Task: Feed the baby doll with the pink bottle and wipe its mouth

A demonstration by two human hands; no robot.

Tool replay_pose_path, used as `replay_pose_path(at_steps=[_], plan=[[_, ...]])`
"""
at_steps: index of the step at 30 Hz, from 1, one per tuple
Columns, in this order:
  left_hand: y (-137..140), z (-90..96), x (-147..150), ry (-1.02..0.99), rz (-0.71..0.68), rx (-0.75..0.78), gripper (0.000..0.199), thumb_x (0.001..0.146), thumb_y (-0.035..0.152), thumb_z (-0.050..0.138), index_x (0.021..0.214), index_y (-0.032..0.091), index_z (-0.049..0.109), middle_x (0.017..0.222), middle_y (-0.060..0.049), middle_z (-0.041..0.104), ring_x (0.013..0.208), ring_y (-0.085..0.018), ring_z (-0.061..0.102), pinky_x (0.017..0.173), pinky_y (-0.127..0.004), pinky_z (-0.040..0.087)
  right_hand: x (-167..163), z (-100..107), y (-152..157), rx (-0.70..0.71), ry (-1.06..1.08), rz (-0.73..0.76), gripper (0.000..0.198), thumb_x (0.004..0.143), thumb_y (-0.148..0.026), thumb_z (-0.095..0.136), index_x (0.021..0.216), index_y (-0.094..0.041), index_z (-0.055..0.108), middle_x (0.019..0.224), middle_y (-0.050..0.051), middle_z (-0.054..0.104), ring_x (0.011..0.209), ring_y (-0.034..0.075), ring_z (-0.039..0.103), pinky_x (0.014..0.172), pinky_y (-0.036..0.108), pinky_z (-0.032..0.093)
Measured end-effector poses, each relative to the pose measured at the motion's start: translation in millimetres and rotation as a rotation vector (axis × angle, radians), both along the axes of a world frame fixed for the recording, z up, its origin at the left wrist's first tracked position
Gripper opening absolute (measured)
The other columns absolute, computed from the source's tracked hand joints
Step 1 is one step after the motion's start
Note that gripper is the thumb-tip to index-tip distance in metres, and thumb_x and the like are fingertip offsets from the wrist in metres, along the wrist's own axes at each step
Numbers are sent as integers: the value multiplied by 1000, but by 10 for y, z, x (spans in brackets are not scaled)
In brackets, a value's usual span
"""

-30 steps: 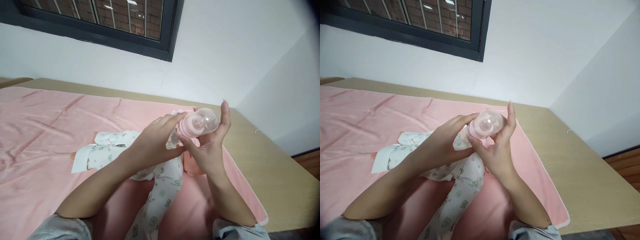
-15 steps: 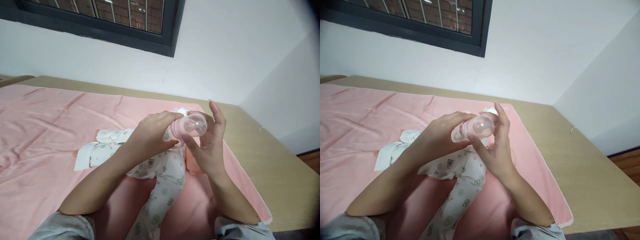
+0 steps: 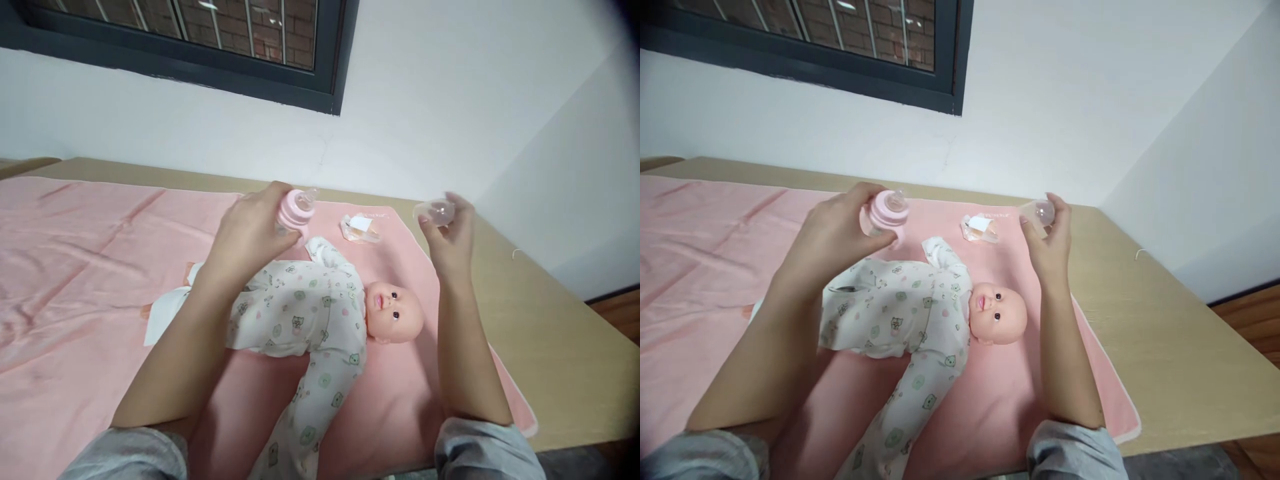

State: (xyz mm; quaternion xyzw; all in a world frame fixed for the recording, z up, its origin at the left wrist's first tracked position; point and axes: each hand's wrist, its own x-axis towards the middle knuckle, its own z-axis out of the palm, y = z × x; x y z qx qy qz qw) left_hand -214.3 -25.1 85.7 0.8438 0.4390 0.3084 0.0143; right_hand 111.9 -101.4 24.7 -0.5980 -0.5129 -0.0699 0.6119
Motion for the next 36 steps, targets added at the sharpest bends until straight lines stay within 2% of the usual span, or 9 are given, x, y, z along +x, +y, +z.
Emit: replay_pose_path(at_steps=[3,7,9,12,19,22,27,32,36], plan=[[150,-5,-98,10,58,10,48,76,35,64,121,23,54,110,-7,69,102,-33,63,76,-38,48,521,-463,235,-191,88,-198,61,76,-40,67,130,-19,49,121,12,61,106,24,61,97,46,48],[361,-45,-219,14,90,-96,52,71,38,67,120,26,53,110,-4,69,101,-30,64,74,-36,47,832,-1046,334,-424,101,-333,62,69,-36,65,124,-13,52,121,18,60,101,26,61,96,47,47],[452,-66,-268,51,109,-168,54,68,40,70,117,27,54,110,-3,69,100,-30,64,72,-34,47,881,-1243,322,-501,111,-349,62,69,-35,62,125,-12,52,123,20,58,100,27,61,95,46,48],[546,-98,-312,96,117,-247,55,64,40,72,114,26,55,110,-3,68,101,-29,64,71,-32,47,913,-1416,303,-562,97,-327,70,70,-41,62,131,-11,49,126,22,56,106,30,59,99,48,45],[727,-255,-318,155,138,-274,63,66,29,69,126,29,51,111,-3,68,102,-28,63,72,-31,46,935,-1535,327,-409,114,-322,78,84,-62,44,137,-4,38,137,30,43,127,35,47,107,52,36],[869,-372,-322,213,164,-291,65,65,23,70,127,29,52,114,-4,68,106,-30,63,74,-32,46,951,-1557,318,-400,119,-328,78,85,-65,41,135,-6,40,135,28,44,126,35,46,107,53,35],[1038,-521,-322,250,248,-349,64,65,23,72,125,21,50,110,-11,70,100,-33,65,73,-34,48,970,-1555,305,-388,141,-329,73,85,-66,40,131,-10,41,127,24,47,123,33,47,107,55,34],[1064,-566,-293,259,302,-384,68,70,30,72,131,20,44,120,-14,67,107,-33,64,79,-35,49,962,-1527,304,-410,122,-340,83,83,-73,35,126,-4,45,125,28,46,124,37,45,108,55,33],[1096,-610,-285,266,318,-405,62,72,31,71,127,19,45,120,-14,67,109,-32,63,79,-34,49,965,-1529,303,-400,122,-353,90,80,-80,32,124,-3,48,123,28,47,125,38,44,110,54,32]])
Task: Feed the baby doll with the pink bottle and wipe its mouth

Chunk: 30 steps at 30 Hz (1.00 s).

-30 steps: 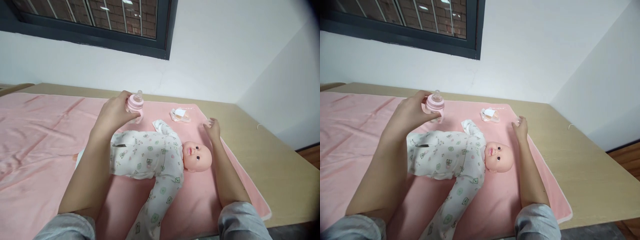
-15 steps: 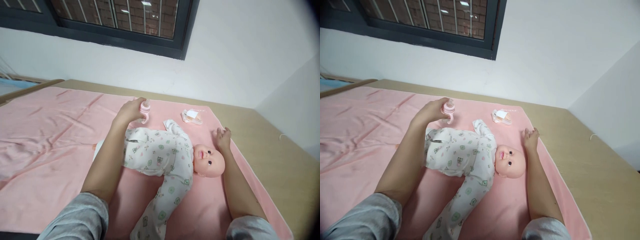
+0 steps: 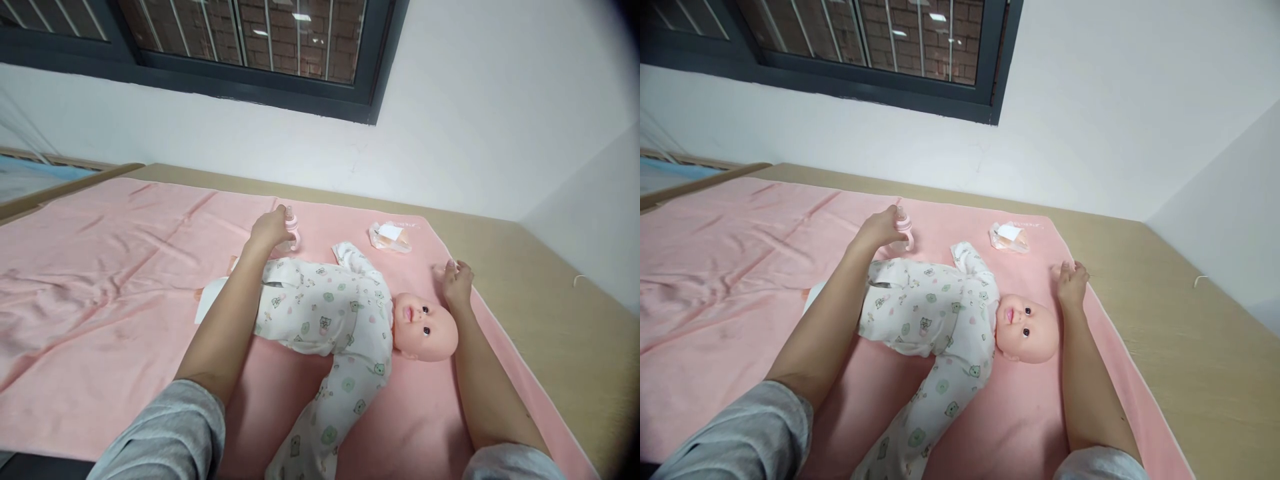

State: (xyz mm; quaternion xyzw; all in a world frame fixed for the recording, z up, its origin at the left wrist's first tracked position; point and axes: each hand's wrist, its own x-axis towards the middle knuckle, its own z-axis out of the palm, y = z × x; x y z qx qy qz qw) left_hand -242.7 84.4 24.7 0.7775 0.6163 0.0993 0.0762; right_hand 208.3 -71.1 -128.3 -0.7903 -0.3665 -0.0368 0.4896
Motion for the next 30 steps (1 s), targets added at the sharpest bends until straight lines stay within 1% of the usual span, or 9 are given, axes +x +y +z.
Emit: replay_pose_path(at_steps=[3,8,14,21,25,30], plan=[[27,-38,-4,8,3,-20,59,71,30,71,124,19,46,119,-14,67,107,-31,64,77,-33,49,12,-14,2,3,6,0,87,80,-79,33,123,-5,48,123,26,47,124,37,45,110,54,32],[47,-69,-5,8,-6,-33,60,72,29,70,126,20,45,121,-14,67,108,-31,64,78,-32,49,28,-27,9,7,-6,10,78,82,-74,35,121,-7,49,119,24,50,121,36,47,108,57,33],[86,-115,-4,5,-17,-53,63,70,26,71,128,21,46,122,-13,66,110,-31,64,80,-32,50,26,-19,12,-4,-13,11,85,80,-80,32,118,-6,51,119,26,51,121,37,47,107,56,33],[130,-157,-23,1,-8,-78,65,71,29,72,130,20,46,126,-14,65,114,-31,63,84,-32,50,1,-11,7,-25,2,-1,90,78,-82,30,120,-5,50,122,28,49,124,38,44,107,55,33],[152,-165,-34,-1,11,-99,69,71,31,73,132,17,44,124,-17,66,111,-32,64,84,-33,50,6,-17,5,-17,1,4,85,79,-78,33,118,-5,51,120,27,49,125,38,43,108,55,33],[157,-149,-52,-4,36,-118,75,70,32,75,135,19,40,128,-16,64,117,-31,62,88,-31,49,9,-18,4,8,-3,8,71,82,-72,38,114,-10,50,115,23,51,121,36,45,107,58,33]])
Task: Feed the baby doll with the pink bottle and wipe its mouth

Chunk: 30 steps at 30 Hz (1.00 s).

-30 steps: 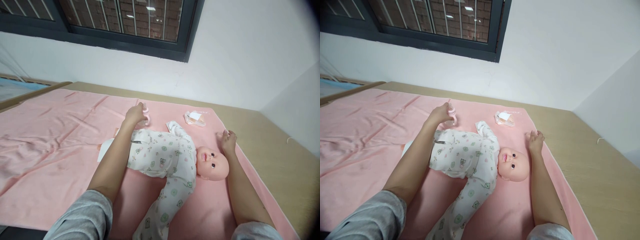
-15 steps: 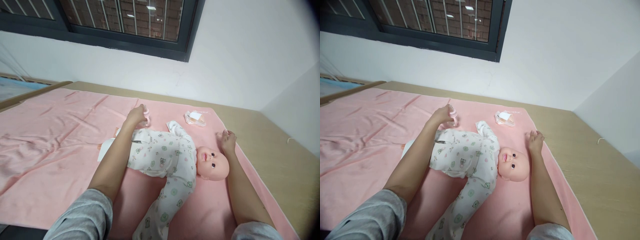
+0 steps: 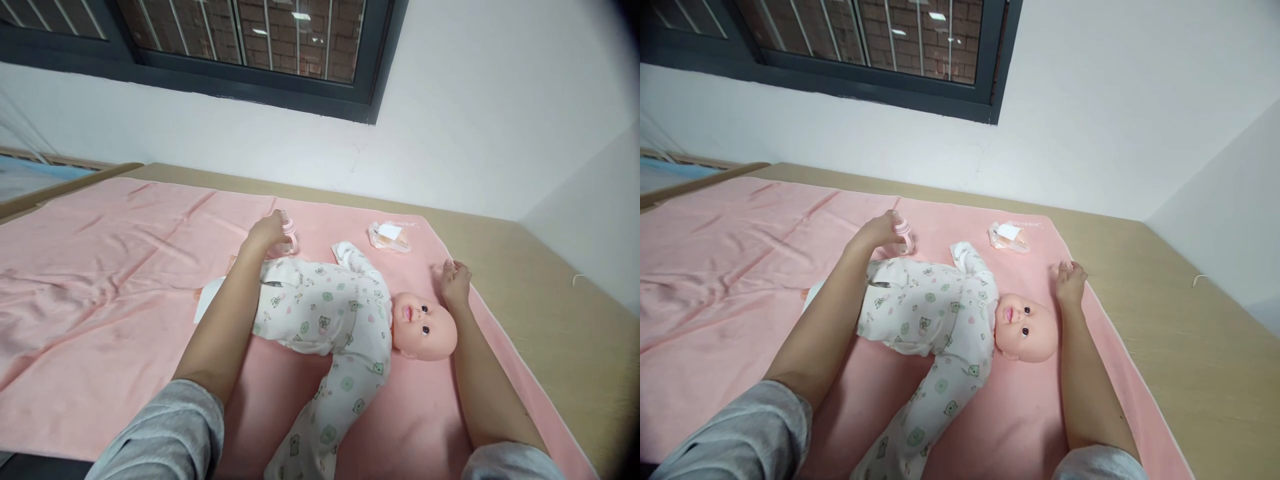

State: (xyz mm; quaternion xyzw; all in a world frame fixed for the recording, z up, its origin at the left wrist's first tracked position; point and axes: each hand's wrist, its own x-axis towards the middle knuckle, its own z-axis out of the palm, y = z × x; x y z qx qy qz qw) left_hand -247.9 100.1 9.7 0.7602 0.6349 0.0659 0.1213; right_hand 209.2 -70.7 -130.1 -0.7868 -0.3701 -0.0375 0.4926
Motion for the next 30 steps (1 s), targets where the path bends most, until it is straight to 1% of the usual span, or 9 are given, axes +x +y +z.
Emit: replay_pose_path(at_steps=[8,13,16,18,20,22,24,26,30], plan=[[-104,168,-46,35,-3,-11,85,72,35,77,144,17,35,131,-17,63,120,-32,60,90,-32,48,-21,-8,6,0,15,-9,76,81,-76,36,116,-10,51,118,23,50,122,35,44,107,55,33],[-245,362,-61,71,81,49,111,75,37,74,157,17,2,132,-23,59,118,-39,60,88,-43,50,-64,-1,33,-32,18,-30,82,83,-75,31,124,-6,49,125,27,49,123,35,45,108,53,34],[-501,534,-35,69,96,208,105,82,41,66,158,20,-4,136,-24,53,118,-42,59,89,-51,48,-118,10,64,-48,1,-39,82,85,-69,31,129,-1,47,127,30,49,124,36,45,108,51,34],[-745,653,4,10,4,428,88,91,43,54,158,19,2,145,-24,45,125,-43,52,94,-55,43,-171,29,89,-66,-49,-57,80,87,-64,35,132,1,45,130,32,48,127,38,44,110,53,32],[-997,747,70,-42,-37,617,81,92,41,51,158,18,10,150,-23,38,130,-43,47,98,-56,42,-242,66,114,-107,-143,-89,78,88,-59,40,136,1,42,137,33,44,133,41,38,112,58,27],[-1207,795,174,-73,-88,789,74,93,38,50,157,16,21,149,-21,42,129,-41,47,103,-54,41,-327,121,134,-151,-248,-100,75,89,-55,44,140,-1,39,146,31,37,140,42,27,113,62,22],[-1340,796,327,-112,-202,868,62,94,36,48,152,16,34,144,-16,50,128,-35,50,107,-48,40,-416,180,147,-174,-342,-46,71,91,-52,45,143,-4,38,150,29,33,145,42,20,114,63,20],[-1387,763,538,-158,-363,821,52,95,35,46,144,17,46,138,-13,56,126,-30,53,107,-42,42,-498,229,153,-171,-418,59,67,93,-49,43,143,-5,39,152,26,33,147,39,16,116,60,20],[-1309,674,1098,-171,-654,506,42,93,38,50,130,19,59,131,-8,63,118,-26,59,100,-39,46,-611,267,162,-129,-479,243,58,96,-45,39,139,-6,47,147,23,42,146,35,21,116,54,25]])
